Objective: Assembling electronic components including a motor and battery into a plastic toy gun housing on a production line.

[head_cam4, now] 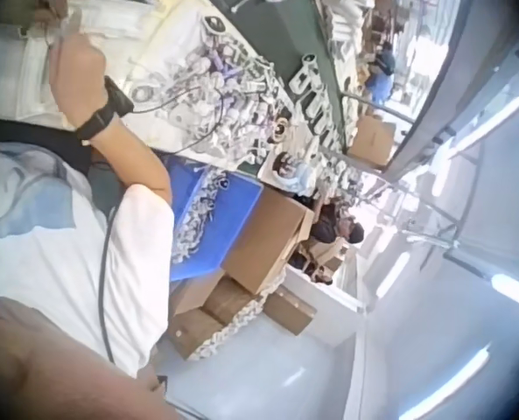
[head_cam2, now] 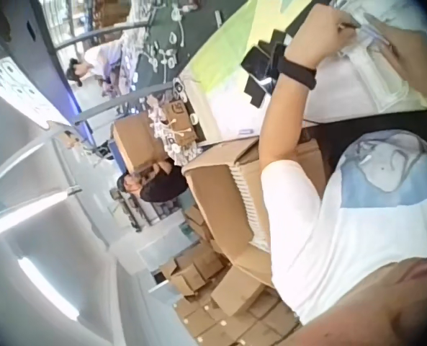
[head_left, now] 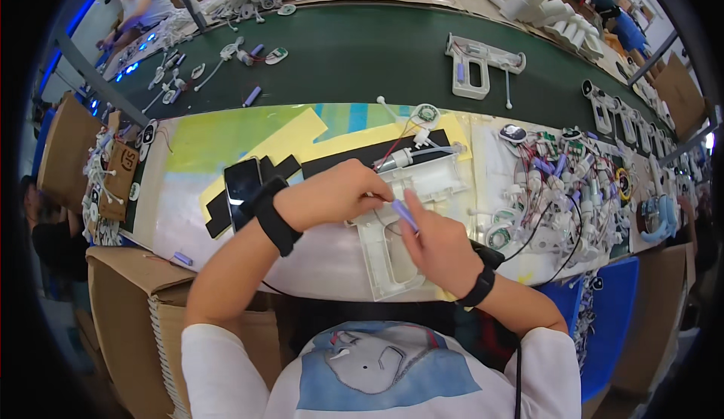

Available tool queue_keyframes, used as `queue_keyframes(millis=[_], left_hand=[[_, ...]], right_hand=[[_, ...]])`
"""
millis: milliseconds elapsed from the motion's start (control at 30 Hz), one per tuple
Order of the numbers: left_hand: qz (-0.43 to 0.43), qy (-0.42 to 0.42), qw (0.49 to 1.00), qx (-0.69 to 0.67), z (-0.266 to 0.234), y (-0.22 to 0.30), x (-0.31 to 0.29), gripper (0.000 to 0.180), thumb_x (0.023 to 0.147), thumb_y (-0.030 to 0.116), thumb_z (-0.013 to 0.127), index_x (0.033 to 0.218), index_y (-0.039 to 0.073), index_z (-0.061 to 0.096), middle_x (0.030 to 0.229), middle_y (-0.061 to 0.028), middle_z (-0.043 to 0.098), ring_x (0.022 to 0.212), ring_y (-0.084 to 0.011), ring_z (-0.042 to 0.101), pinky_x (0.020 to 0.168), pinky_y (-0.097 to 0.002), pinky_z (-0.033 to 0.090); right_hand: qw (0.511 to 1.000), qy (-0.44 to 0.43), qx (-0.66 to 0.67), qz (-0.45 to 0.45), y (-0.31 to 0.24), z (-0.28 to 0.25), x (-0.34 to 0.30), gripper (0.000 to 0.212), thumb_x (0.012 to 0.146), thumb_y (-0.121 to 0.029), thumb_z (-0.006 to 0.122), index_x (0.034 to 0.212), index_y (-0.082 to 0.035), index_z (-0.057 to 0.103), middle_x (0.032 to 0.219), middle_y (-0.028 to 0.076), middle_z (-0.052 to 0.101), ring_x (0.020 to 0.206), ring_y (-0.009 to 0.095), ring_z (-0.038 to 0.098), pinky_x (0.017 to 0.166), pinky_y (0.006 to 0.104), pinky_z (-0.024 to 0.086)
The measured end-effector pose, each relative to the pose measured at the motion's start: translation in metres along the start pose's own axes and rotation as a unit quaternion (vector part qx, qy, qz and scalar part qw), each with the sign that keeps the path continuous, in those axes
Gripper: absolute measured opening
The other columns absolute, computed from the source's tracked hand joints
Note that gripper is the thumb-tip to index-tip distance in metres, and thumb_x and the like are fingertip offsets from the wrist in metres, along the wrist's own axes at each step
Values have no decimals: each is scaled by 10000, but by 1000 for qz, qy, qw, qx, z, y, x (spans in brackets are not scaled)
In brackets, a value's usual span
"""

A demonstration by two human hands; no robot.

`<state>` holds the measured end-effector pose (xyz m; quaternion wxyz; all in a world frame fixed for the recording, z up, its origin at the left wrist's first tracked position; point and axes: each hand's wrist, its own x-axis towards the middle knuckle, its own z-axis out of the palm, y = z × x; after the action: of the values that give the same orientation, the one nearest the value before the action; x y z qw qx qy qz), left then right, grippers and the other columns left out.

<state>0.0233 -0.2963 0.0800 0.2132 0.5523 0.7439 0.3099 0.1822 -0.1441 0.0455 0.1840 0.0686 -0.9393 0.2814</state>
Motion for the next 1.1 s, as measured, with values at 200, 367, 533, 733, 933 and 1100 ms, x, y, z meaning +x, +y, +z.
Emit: queue_keyframes(millis=[200, 367, 533, 733, 933, 1100], left_hand=[[-5, -124, 992, -32, 2, -23, 1, 123, 783, 5, 645, 897, -32, 669, 894, -163, 661, 825, -327, 629, 739, -363, 505], [49, -138, 987, 61, 20, -29, -2, 109, 745, 31, 647, 833, -17, 687, 833, -142, 649, 815, -316, 620, 748, -367, 496], [48, -110, 989, 83, 30, -31, -5, 141, 723, 36, 639, 840, 12, 713, 809, -155, 669, 803, -311, 638, 714, -368, 507], [71, -156, 985, 35, 29, -37, -8, 124, 727, 33, 618, 817, -5, 693, 795, -168, 661, 769, -315, 643, 678, -367, 510], [-12, -134, 989, 61, 27, -23, -5, 100, 723, 48, 626, 780, -17, 676, 747, -189, 638, 712, -345, 631, 651, -376, 500], [-36, -128, 990, 56, 32, -22, -7, 101, 714, 63, 631, 755, -22, 666, 730, -191, 627, 719, -356, 625, 645, -376, 494]], right_hand=[[990, 20, -106, -94, -14, 25, -12, 467, 741, -96, 683, 1166, 54, 562, 597, 79, 532, 457, 241, 511, 449, 347, 415], [994, -101, -1, -46, -19, 35, -24, 444, 776, -147, 664, 1150, 68, 560, 586, 95, 549, 485, 263, 560, 471, 355, 453], [988, -129, 66, -59, -13, 36, -25, 425, 802, -214, 674, 1113, 56, 566, 584, 107, 554, 507, 284, 578, 493, 368, 471], [978, -165, 80, -100, -10, 34, -25, 499, 820, -321, 698, 1131, 43, 559, 611, 103, 554, 562, 268, 574, 543, 354, 471], [977, -179, 25, -109, -13, 33, -25, 523, 841, -358, 672, 1147, 48, 548, 648, 103, 567, 597, 271, 580, 573, 354, 474], [975, -200, 19, -99, -12, 32, -26, 533, 855, -369, 652, 1158, 53, 535, 672, 116, 578, 605, 287, 583, 586, 364, 476]])
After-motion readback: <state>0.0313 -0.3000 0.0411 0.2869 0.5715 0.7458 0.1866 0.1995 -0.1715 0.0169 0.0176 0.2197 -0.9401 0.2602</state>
